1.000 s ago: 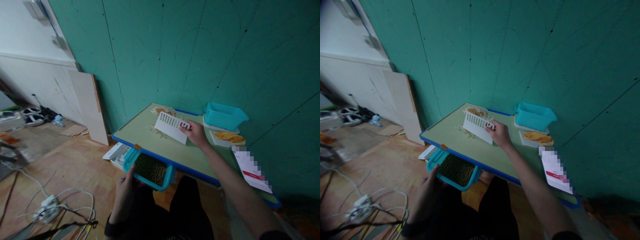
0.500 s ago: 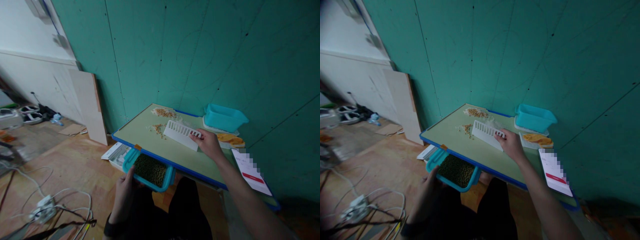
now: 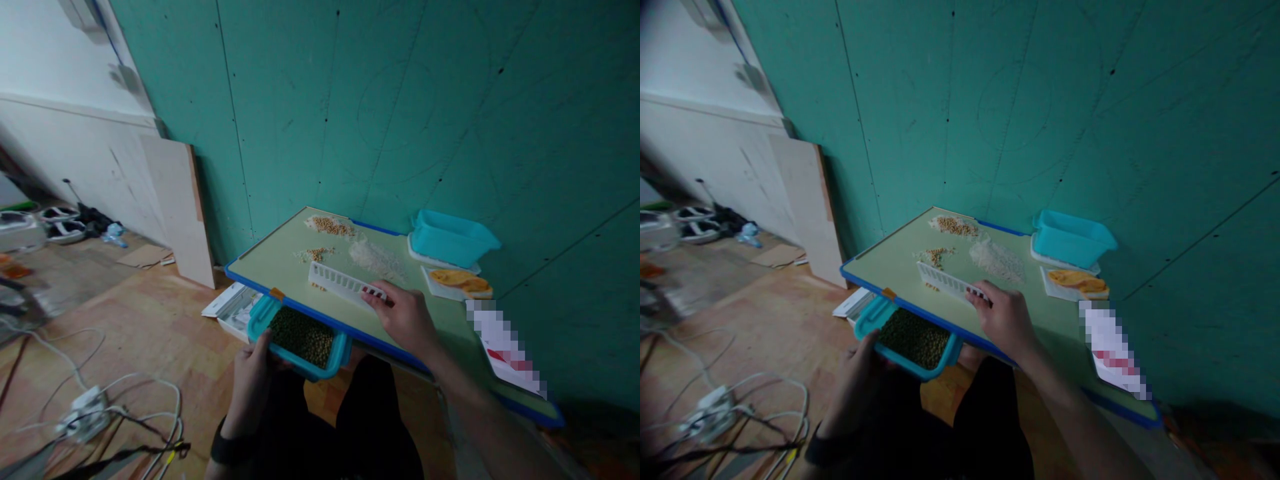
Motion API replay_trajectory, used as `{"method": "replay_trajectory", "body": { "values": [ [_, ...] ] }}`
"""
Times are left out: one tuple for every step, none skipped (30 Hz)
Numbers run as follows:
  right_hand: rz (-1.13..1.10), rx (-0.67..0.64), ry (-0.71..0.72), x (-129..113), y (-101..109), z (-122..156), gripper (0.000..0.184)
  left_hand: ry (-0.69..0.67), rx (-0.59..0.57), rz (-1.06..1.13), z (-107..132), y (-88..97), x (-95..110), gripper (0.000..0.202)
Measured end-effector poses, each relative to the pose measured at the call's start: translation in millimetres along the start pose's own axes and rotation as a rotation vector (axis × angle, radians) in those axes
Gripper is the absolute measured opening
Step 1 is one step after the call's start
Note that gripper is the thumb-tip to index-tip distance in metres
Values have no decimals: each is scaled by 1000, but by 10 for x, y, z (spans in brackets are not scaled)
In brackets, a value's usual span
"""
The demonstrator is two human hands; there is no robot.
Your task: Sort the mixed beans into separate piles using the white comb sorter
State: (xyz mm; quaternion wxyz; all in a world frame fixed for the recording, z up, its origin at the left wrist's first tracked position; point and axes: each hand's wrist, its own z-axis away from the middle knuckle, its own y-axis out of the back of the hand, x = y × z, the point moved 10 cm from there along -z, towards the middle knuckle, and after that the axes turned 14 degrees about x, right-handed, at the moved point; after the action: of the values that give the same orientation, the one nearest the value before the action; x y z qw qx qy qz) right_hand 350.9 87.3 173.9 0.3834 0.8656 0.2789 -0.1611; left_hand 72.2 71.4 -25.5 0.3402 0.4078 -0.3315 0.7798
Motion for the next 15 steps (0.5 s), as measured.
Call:
{"method": "replay_trajectory", "body": {
  "values": [
    [-24,-21,19,-101,-21,67,21,6,-9,-3,4,-4,1,46],
    [-52,-43,30,-185,-41,121,21,12,-16,-7,7,-6,2,45],
    [-79,-60,35,-245,-58,155,21,19,-21,-18,9,-5,0,45],
    [-98,-67,33,-271,-69,161,21,23,-23,-33,7,0,-1,44],
    [-106,-61,23,-258,-72,134,21,21,-22,-48,0,7,-1,44],
    [-104,-42,10,-211,-68,75,21,16,-19,-58,-10,15,-2,44],
    [-95,-9,-5,-133,-56,-13,21,8,-14,-58,-24,22,-3,45],
    [-80,24,-22,-29,-50,-120,22,-2,-10,-48,-40,28,-4,45],
    [-77,59,-37,85,-47,-240,23,-9,-12,-36,-54,27,-11,45],
    [-83,87,-54,206,-55,-361,23,-14,-8,-20,-68,30,-21,45],
    [-93,97,-69,322,-86,-476,24,-15,-3,-11,-80,34,-33,45],
    [-107,106,-83,429,-121,-579,25,-17,4,-9,-87,39,-43,44],
    [-120,105,-87,514,-165,-665,25,-19,10,-12,-90,43,-48,44],
    [-134,91,-83,574,-222,-731,25,-17,16,-19,-88,46,-52,43],
    [-146,76,-77,616,-277,-777,25,-16,24,-23,-82,51,-48,43]
  ]
}}
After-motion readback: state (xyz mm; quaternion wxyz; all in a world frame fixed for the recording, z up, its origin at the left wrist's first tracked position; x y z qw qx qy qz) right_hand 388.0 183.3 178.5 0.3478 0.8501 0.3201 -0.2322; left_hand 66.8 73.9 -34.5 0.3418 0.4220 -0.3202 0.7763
